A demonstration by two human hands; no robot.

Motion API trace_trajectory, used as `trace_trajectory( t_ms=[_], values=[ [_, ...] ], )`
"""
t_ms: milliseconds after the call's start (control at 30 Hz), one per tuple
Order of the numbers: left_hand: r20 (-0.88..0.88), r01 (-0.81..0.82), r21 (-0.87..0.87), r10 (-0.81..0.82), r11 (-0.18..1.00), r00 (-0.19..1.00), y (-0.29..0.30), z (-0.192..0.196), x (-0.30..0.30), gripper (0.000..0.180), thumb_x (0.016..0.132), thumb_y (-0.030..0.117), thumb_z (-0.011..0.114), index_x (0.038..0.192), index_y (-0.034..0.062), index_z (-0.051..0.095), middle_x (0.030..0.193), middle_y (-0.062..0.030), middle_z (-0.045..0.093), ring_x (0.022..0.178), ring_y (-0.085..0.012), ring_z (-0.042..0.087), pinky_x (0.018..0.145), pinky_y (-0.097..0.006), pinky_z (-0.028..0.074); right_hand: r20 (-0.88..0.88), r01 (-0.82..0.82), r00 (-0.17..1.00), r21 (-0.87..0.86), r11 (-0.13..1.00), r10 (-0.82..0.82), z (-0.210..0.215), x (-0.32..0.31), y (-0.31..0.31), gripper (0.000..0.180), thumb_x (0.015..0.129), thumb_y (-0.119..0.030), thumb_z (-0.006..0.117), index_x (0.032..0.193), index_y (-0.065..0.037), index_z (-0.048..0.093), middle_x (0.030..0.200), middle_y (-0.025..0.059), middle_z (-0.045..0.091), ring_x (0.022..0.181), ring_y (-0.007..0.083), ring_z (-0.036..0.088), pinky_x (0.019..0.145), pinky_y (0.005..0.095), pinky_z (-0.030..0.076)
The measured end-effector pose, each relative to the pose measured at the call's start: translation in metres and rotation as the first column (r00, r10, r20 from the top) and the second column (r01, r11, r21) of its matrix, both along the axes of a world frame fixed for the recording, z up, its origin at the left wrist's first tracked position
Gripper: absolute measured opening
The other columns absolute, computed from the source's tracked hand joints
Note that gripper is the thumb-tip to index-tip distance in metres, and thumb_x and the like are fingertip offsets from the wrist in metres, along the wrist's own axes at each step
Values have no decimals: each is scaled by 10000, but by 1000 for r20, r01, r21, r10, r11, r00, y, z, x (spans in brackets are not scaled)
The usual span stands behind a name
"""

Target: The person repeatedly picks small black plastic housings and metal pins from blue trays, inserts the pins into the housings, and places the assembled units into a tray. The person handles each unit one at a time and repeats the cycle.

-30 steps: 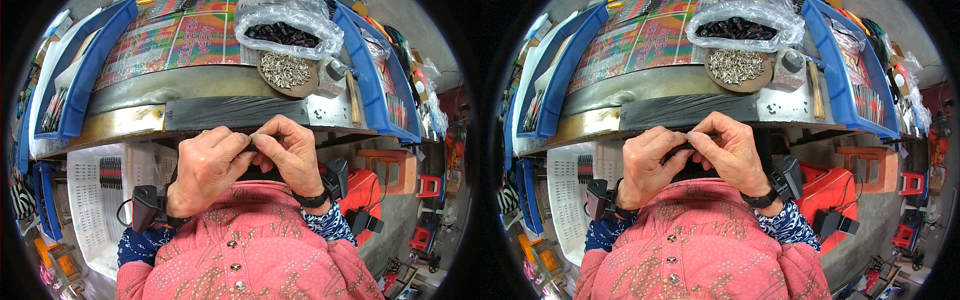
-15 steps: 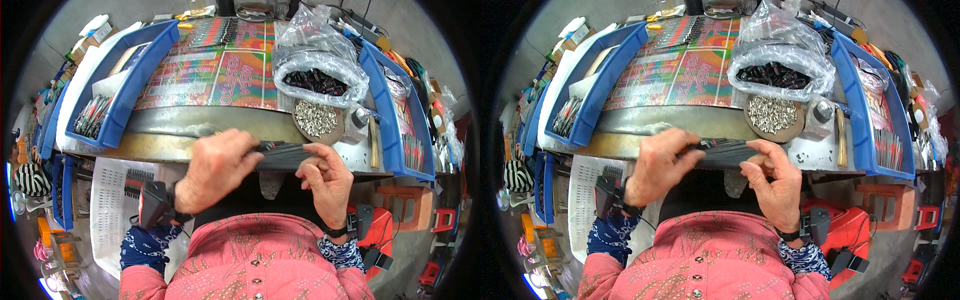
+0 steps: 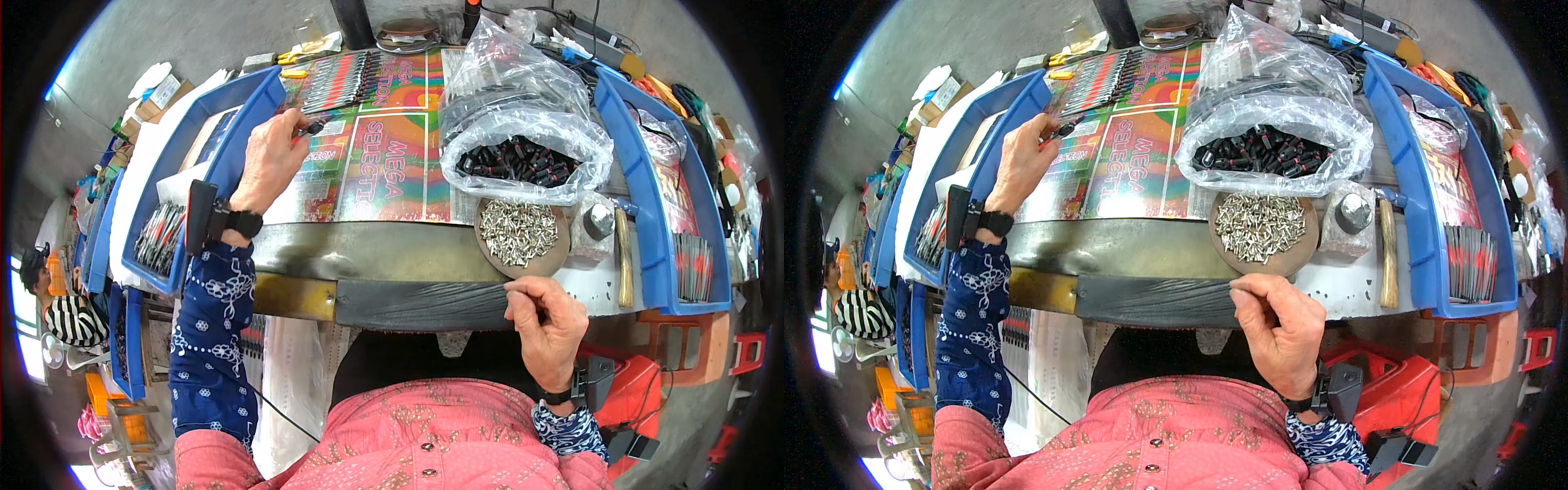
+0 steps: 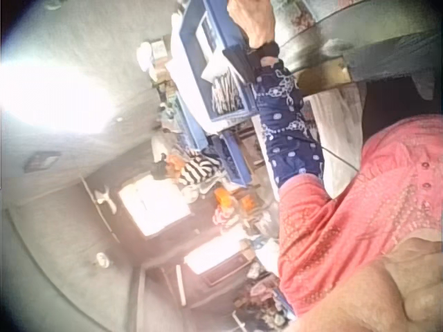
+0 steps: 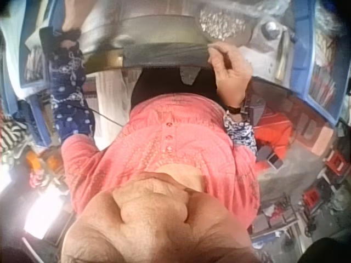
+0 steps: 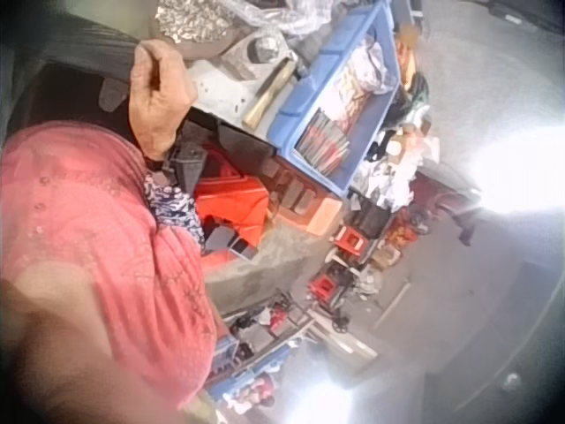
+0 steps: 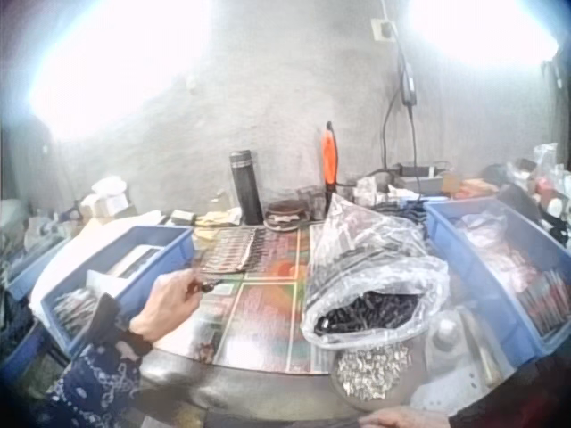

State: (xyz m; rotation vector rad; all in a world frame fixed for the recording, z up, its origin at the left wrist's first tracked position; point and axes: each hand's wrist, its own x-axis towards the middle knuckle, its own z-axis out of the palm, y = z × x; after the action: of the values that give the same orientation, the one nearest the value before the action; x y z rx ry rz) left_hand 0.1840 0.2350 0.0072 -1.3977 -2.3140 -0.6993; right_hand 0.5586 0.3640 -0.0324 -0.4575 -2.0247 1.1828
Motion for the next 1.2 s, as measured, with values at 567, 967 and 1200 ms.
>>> trace_trajectory(
  t_ms=[567,967,1200],
  values=[
    [-112,36,-28,-39,999,993,62,-41,-60,216,814,50,653,1022,12,698,934,-152,672,863,-317,660,774,-393,517,-32,-34,998,272,962,45,-3,-4,10,164,776,50,713,925,3,665,711,93,641,556,230,597,519,310,469],
    [-189,38,41,-30,998,981,71,-48,-64,206,800,58,648,985,95,730,944,-113,660,936,-330,615,832,-433,493,-56,-44,996,315,948,65,-3,-7,10,178,778,42,710,942,4,650,709,93,635,539,237,591,507,327,468],
    [-189,47,125,-22,991,982,67,-43,-52,202,823,54,637,1010,54,715,940,-123,670,925,-330,628,832,-427,494,-20,11,1000,329,944,-5,-5,-5,5,160,782,31,706,930,-7,661,723,110,650,578,261,608,538,327,478]
  ],
)
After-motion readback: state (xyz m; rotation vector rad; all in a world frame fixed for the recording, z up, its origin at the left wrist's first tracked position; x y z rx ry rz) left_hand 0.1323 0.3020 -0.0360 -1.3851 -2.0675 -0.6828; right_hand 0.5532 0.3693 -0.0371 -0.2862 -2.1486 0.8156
